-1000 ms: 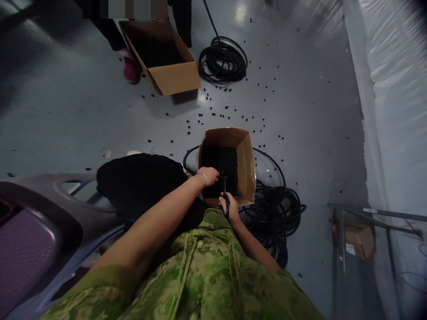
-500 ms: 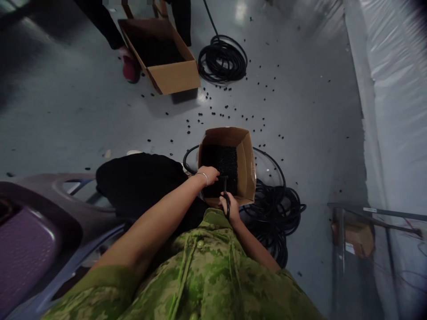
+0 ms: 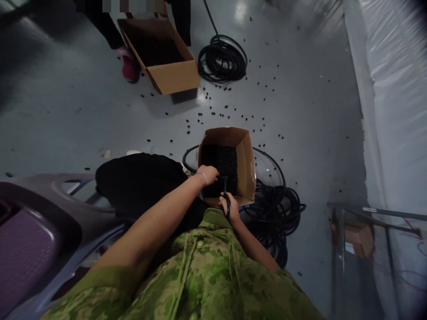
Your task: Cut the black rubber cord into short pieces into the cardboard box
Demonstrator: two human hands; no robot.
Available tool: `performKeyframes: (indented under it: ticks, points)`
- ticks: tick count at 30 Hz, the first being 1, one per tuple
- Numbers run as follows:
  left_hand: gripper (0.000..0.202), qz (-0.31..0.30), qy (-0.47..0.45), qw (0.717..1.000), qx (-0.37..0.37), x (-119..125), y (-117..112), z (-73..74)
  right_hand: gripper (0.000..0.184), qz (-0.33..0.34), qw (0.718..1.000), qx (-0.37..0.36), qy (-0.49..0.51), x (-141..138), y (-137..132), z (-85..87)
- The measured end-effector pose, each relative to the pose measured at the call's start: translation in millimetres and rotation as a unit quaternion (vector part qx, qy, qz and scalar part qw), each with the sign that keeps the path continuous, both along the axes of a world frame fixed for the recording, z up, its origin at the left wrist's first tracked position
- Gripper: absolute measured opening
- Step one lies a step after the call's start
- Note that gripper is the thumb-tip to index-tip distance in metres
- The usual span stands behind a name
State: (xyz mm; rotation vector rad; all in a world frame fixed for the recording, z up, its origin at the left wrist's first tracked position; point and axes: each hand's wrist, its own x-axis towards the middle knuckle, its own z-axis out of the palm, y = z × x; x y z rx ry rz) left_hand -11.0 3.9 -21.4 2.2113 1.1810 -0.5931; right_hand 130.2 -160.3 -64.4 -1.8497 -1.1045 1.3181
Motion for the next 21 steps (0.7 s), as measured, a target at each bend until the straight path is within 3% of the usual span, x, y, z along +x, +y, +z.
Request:
performKeyframes:
  ticks: [13, 21]
  points:
    - [0.024, -0.011, 0.009, 1.000, 0.005, 0.4, -0.2, 4.1, 0.041, 0.002, 1.000, 0.012, 0.001, 0.3, 0.2, -1.2]
    - [0.022, 0.000, -0.009, 1.000, 0.003, 0.8, -0.4, -0.8, 0.040, -0.003, 1.000, 0.012, 0.004, -0.2, 0.8, -0.3]
